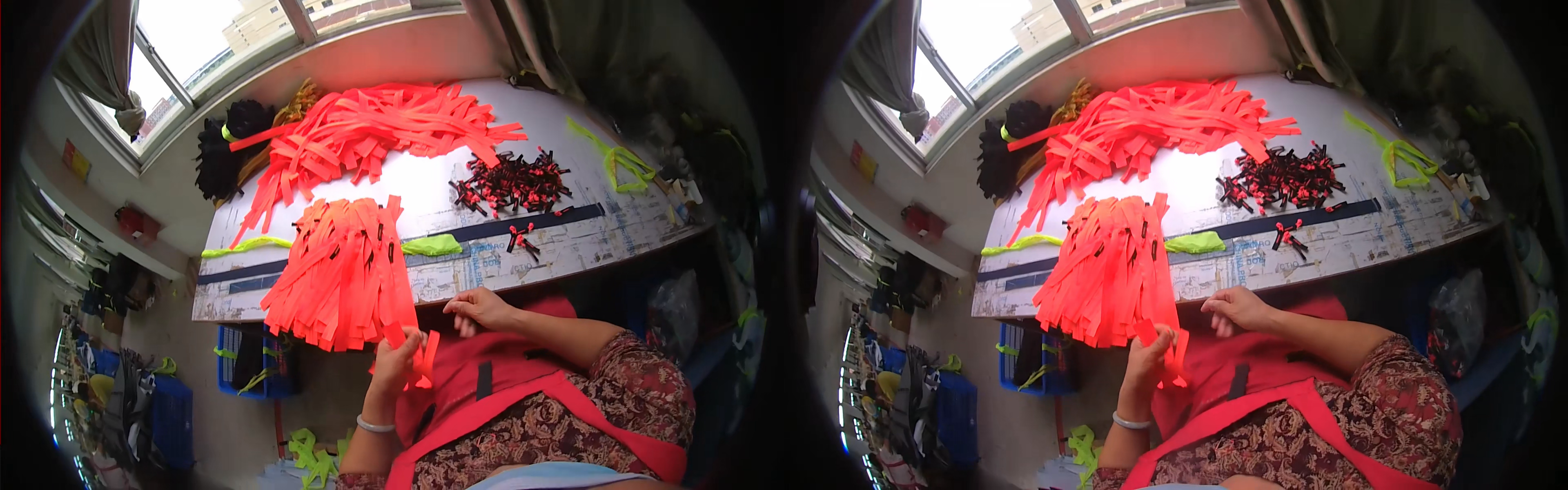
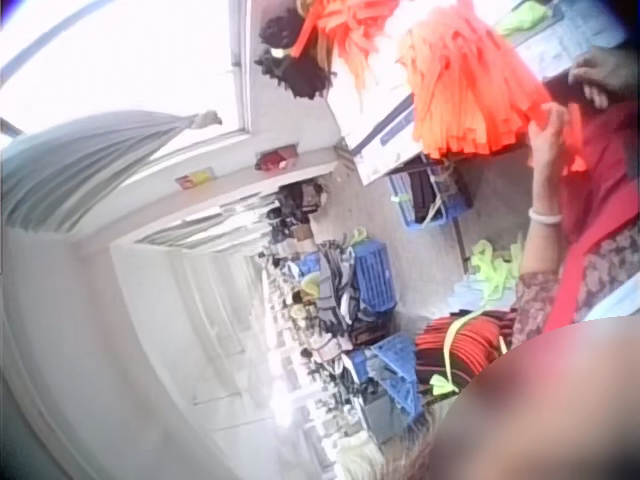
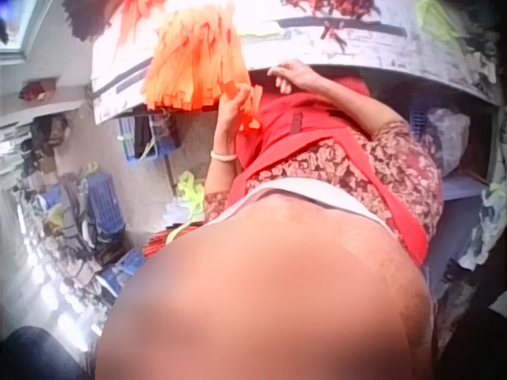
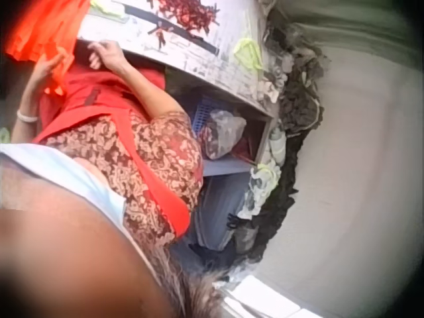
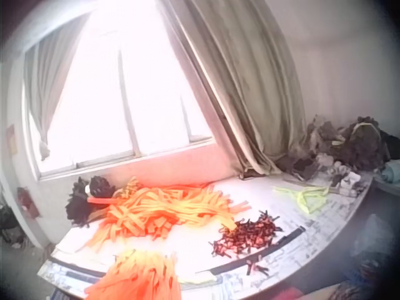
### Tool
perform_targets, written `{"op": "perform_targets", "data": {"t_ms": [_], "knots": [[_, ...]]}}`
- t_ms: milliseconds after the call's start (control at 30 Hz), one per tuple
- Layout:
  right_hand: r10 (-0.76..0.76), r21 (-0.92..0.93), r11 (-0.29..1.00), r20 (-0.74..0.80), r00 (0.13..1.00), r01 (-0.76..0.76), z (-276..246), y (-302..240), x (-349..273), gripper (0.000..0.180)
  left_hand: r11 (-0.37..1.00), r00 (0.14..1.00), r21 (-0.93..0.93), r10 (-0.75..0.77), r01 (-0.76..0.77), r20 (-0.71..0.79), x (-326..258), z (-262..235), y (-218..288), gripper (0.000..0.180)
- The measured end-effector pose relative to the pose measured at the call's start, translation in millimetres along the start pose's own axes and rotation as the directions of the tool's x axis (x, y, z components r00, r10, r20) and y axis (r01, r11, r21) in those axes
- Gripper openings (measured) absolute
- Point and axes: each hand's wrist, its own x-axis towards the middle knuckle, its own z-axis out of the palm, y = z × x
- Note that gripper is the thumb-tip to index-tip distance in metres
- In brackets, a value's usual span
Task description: Manually attaching black plastic clips to orange fabric safety straps at a factory workstation.
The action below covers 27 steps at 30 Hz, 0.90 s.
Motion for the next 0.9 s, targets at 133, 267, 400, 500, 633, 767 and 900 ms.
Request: {"op": "perform_targets", "data": {"t_ms": [133, 267, 400, 500, 633, 767, 900], "knots": [[-0.138, -0.123, 0.984, -0.057, 0.989, 0.130, 10, -47, -6, 0.030, 0.983, 0.970, 0.064, 0.178, -0.170, -0.167, 31, -11, -4, 0.013], [-0.336, 0.188, 0.931, 0.109, 0.936, 0.313, 25, -89, -18, 0.023, 0.951, 0.947, 0.163, 0.287, -0.264, -0.141, 49, 28, 19, 0.015], [-0.243, 0.081, 0.966, -0.037, 0.969, 0.245, 16, -73, -1, 0.018, 0.955, 0.957, 0.127, 0.278, -0.267, -0.081, 56, 39, 8, 0.014], [-0.147, 0.178, 0.970, -0.108, 0.983, 0.164, 7, -57, 8, 0.024, 0.967, 0.976, 0.144, 0.216, -0.211, -0.018, 54, 35, 2, 0.015], [-0.139, 0.364, 0.921, -0.029, 0.990, 0.140, 8, -46, 11, 0.026, 0.986, 0.994, 0.128, 0.107, -0.103, -0.025, 49, 27, 0, 0.018], [-0.167, 0.257, 0.952, -0.014, 0.986, 0.165, 6, -41, 12, 0.023, 0.978, 0.994, 0.184, 0.108, -0.103, -0.020, 47, 24, -2, 0.019], [-0.179, 0.250, 0.952, -0.008, 0.984, 0.175, 11, -42, 14, 0.021, 0.947, 0.976, 0.236, 0.219, -0.217, 0.021, 51, 27, -11, 0.021]]}}
